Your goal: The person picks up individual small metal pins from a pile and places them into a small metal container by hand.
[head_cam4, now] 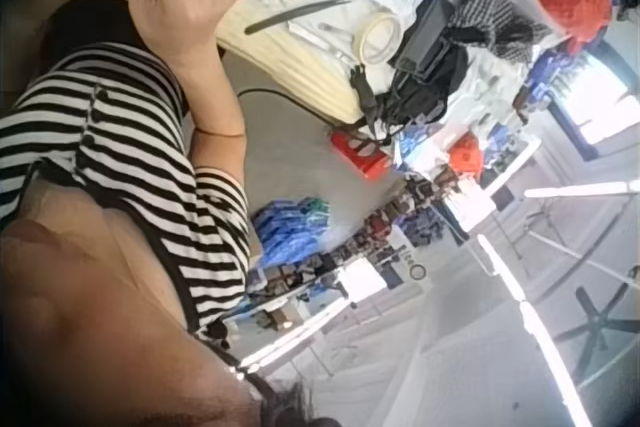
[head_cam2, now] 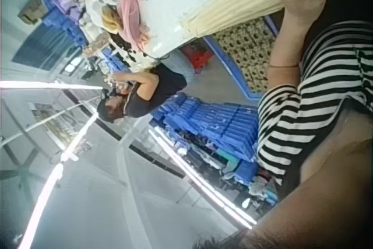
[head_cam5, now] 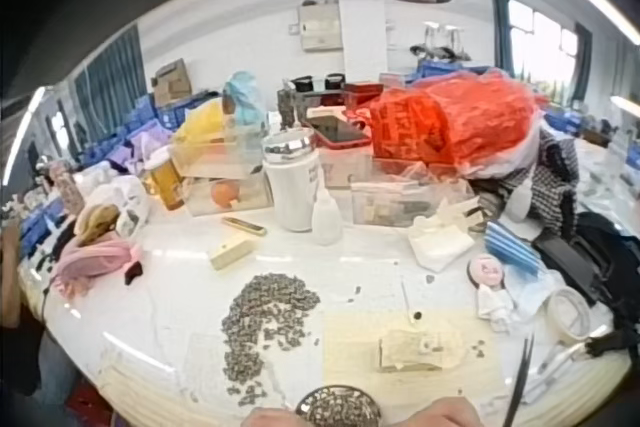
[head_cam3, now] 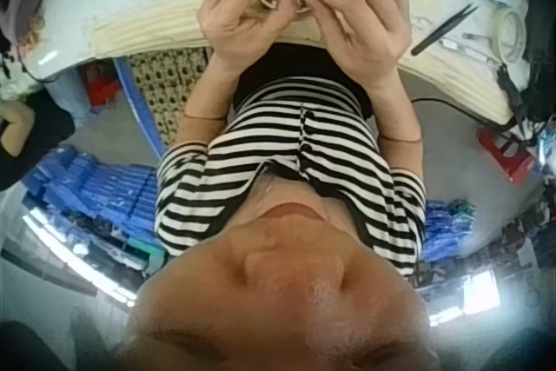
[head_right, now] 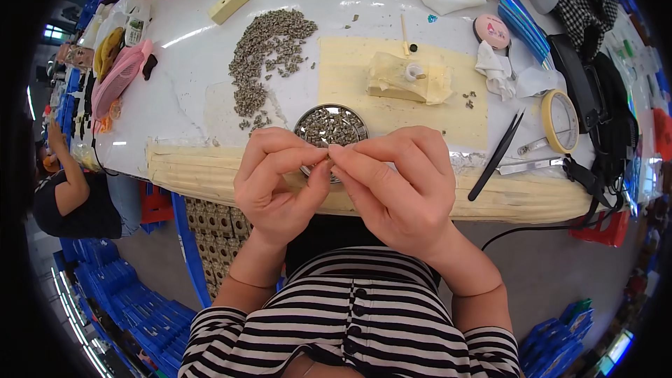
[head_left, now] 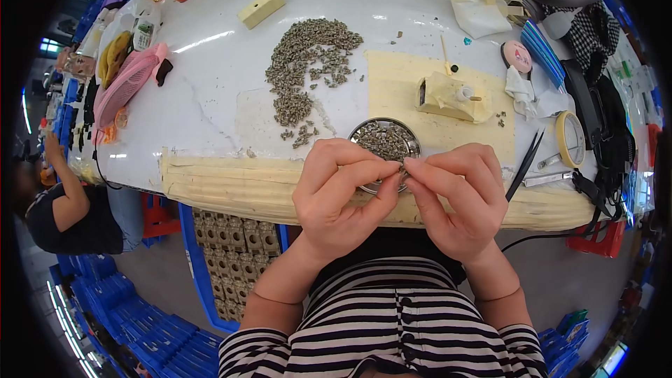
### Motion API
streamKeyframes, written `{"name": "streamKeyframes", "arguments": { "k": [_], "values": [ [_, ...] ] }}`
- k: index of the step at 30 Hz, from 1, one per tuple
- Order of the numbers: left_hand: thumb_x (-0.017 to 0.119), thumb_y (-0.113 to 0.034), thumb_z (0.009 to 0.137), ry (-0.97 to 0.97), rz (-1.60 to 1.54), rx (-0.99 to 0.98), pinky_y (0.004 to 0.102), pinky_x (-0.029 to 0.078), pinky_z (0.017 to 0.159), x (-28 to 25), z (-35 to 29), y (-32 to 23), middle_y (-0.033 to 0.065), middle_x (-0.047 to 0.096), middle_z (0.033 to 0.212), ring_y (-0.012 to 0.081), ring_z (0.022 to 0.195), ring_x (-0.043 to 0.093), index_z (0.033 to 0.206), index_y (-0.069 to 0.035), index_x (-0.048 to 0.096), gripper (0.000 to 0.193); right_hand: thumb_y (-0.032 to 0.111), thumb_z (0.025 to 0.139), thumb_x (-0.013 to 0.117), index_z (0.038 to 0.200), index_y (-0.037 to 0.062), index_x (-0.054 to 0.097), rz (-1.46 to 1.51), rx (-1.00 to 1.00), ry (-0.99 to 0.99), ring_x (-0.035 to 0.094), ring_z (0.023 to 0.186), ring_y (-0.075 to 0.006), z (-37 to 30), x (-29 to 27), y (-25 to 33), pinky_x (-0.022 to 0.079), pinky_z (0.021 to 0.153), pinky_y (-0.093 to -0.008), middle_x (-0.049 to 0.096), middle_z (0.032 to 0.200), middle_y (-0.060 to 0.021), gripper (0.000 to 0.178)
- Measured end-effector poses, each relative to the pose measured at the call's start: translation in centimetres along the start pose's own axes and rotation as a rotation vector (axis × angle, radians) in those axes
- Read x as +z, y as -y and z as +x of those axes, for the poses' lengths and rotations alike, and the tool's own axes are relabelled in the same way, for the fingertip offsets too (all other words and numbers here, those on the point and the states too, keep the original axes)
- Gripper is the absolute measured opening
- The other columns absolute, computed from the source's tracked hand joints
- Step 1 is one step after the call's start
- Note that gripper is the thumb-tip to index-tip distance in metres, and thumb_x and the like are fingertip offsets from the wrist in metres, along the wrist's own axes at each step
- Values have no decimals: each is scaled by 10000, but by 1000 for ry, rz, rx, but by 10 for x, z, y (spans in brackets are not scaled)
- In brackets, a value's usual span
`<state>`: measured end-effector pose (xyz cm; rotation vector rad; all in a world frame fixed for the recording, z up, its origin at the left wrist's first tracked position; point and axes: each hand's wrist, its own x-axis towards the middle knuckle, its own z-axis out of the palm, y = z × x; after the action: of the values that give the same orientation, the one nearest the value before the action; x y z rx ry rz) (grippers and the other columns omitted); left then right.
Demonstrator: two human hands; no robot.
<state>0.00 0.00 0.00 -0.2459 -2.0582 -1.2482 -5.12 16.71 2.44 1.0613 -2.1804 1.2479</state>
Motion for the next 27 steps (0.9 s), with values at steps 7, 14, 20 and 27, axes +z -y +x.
{"name": "streamKeyframes", "arguments": {
  "k": [7,14,20,27],
  "values": [
    [830,46,679,13,-18,55,314,485,680,-3,3,3,38,667,870,200,782,618,929,-53,750,281,10,760,795,979,33,763,247,195,95,604,786,-221,-3,1,-2,479,698,-318,699,879,-72,222],
    [828,45,678,48,-18,83,310,477,669,-4,5,-1,33,665,874,194,780,621,937,-62,754,290,24,777,794,918,24,734,499,358,113,609,782,-229,-7,1,-9,475,696,-318,688,852,-83,153],
    [827,53,675,0,20,56,310,474,668,1,3,1,34,658,857,194,768,617,925,-58,751,283,-1,734,810,948,41,760,98,56,-27,600,757,-225,-4,-2,-1,463,666,-313,684,846,-74,224],
    [827,53,679,3,-13,44,309,472,668,-1,2,-1,35,660,861,194,777,616,919,-56,750,274,-4,752,796,966,29,773,246,180,44,597,751,-225,-6,0,-3,468,667,-313,686,840,-81,218]
  ]
}}
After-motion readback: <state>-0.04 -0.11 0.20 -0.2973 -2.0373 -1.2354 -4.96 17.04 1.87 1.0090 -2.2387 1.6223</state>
